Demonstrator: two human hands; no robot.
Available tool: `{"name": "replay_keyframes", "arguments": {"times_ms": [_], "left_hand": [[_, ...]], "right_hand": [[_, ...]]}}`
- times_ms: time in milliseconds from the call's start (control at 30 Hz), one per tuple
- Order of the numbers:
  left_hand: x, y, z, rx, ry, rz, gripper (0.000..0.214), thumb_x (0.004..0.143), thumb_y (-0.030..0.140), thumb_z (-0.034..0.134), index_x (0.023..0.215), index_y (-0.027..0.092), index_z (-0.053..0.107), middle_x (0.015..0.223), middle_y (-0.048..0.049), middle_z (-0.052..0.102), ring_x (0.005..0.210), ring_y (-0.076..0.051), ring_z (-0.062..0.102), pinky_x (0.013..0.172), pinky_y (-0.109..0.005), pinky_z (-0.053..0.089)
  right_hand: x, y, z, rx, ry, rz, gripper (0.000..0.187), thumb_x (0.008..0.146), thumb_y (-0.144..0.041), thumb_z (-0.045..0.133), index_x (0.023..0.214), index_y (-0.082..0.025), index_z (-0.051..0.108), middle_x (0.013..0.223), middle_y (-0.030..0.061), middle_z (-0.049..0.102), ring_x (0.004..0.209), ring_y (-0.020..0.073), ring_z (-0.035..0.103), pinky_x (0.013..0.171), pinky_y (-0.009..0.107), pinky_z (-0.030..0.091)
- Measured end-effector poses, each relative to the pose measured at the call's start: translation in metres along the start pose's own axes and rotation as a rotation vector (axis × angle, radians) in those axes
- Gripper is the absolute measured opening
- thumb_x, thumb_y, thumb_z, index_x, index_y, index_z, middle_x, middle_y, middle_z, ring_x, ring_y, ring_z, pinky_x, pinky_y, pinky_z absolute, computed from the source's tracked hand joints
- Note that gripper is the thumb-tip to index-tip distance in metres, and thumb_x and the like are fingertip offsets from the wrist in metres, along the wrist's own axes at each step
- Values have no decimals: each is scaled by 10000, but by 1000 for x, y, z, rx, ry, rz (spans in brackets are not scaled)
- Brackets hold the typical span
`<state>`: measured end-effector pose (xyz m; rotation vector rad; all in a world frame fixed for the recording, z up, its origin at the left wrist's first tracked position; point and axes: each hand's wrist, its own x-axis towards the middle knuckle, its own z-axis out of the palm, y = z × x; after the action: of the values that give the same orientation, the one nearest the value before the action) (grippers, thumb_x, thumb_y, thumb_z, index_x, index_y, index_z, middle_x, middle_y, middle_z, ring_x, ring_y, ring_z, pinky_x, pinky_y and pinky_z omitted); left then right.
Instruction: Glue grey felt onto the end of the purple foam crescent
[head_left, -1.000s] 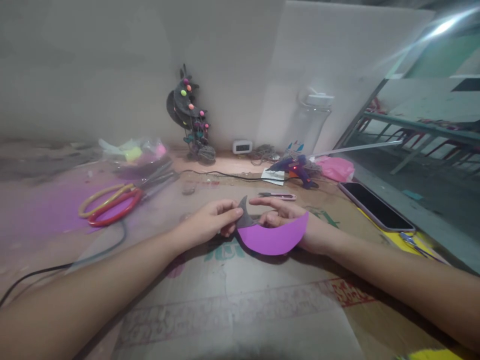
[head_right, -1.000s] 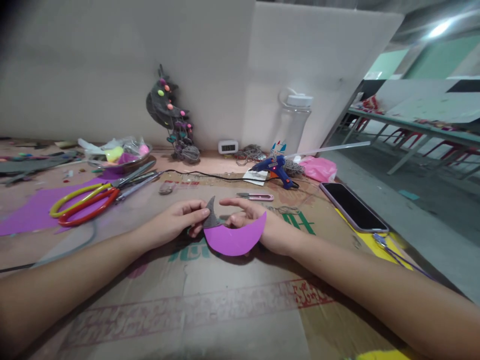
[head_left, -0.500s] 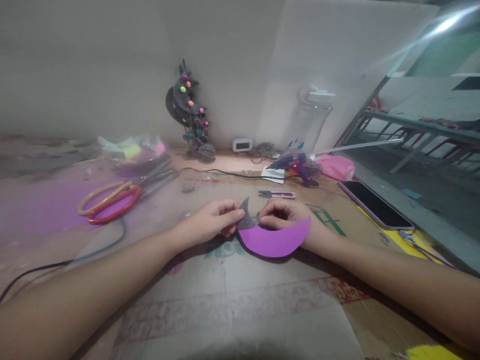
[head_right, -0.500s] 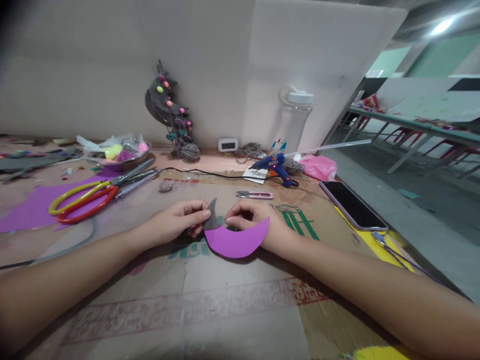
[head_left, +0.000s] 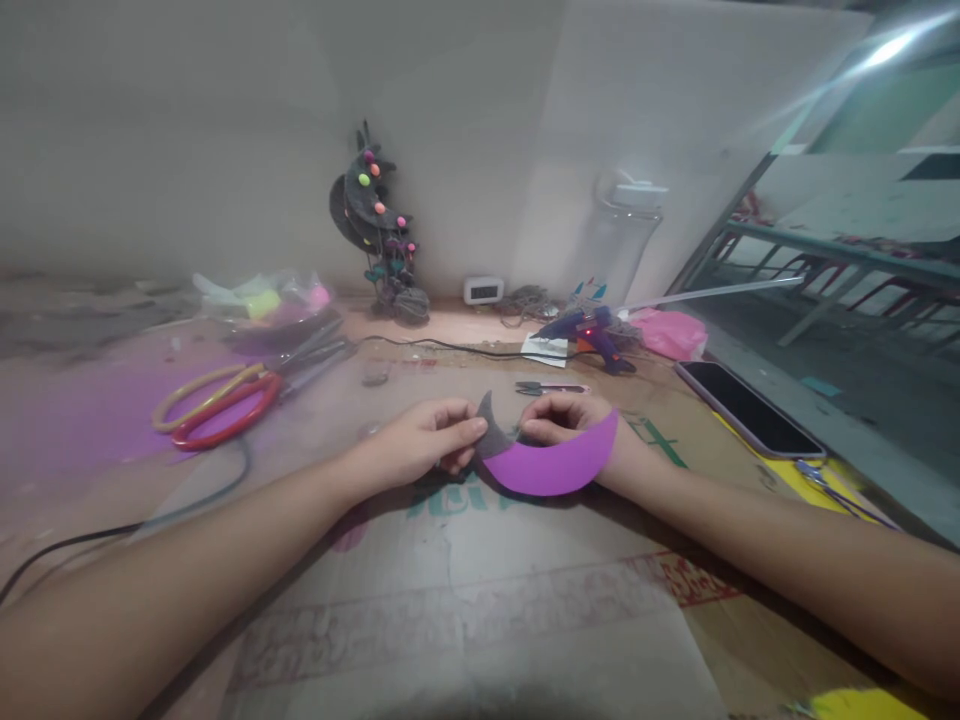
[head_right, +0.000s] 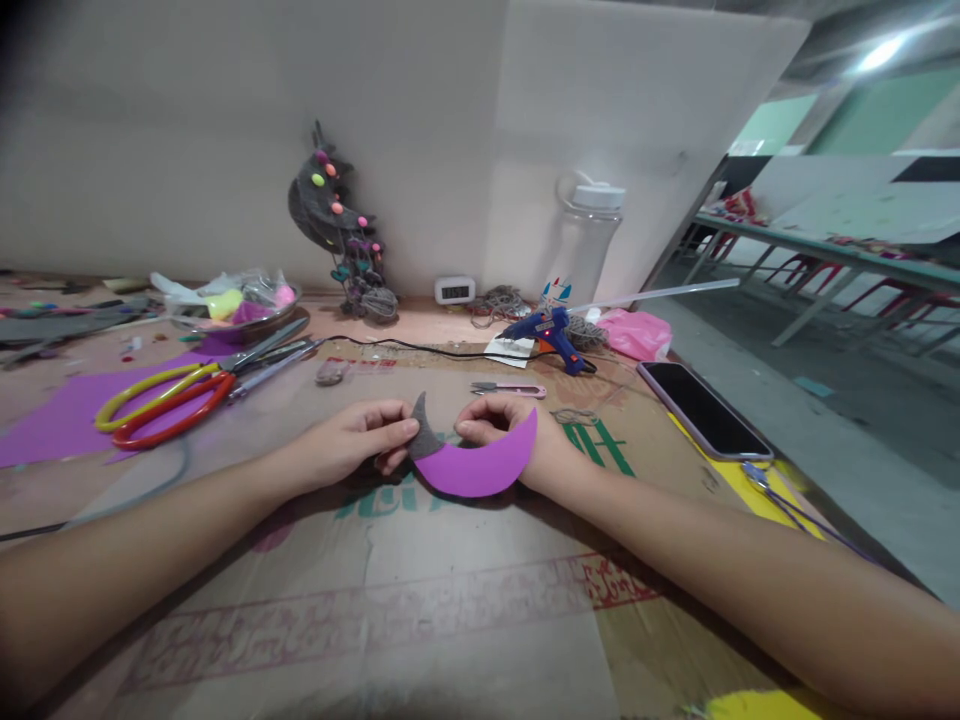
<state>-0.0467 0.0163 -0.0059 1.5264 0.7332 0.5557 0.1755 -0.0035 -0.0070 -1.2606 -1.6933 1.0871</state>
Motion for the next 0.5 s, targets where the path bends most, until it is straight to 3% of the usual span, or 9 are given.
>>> {"name": "replay_keyframes", "arguments": {"times_ms": [200,367,433,500], "left_hand": [[0,-1,2,-67,87,-34,316,870,446,525,719,177,455,547,55,499,480,-66,433,480,-200,288],[-1,-2,2,-10,119,-37,318,870,427,523,688,177,451,531,55,492,473,-65,428,471,-192,288],[-1,-3,2,15,117,-27,321,875,429,516,687,177,456,532,54,490,481,-67,430,477,-192,292],[-1,-3,2,17,111,-22,318,877,430,514,690,179,457,537,53,492,486,-69,433,481,-193,296]], "right_hand": [[9,-14,-24,-86,-54,45,301,765,-442,659,796,-144,639,689,28,653,581,124,568,538,245,406],[24,-22,-65,-350,-420,99,283,769,-425,650,865,-164,704,888,54,713,829,186,640,748,289,463],[27,-23,-77,-474,-430,89,284,771,-438,644,863,-177,713,872,41,707,820,180,631,745,281,453],[27,-26,-85,-544,-372,93,319,787,-481,617,833,-176,698,760,24,671,694,149,594,642,260,428]]}}
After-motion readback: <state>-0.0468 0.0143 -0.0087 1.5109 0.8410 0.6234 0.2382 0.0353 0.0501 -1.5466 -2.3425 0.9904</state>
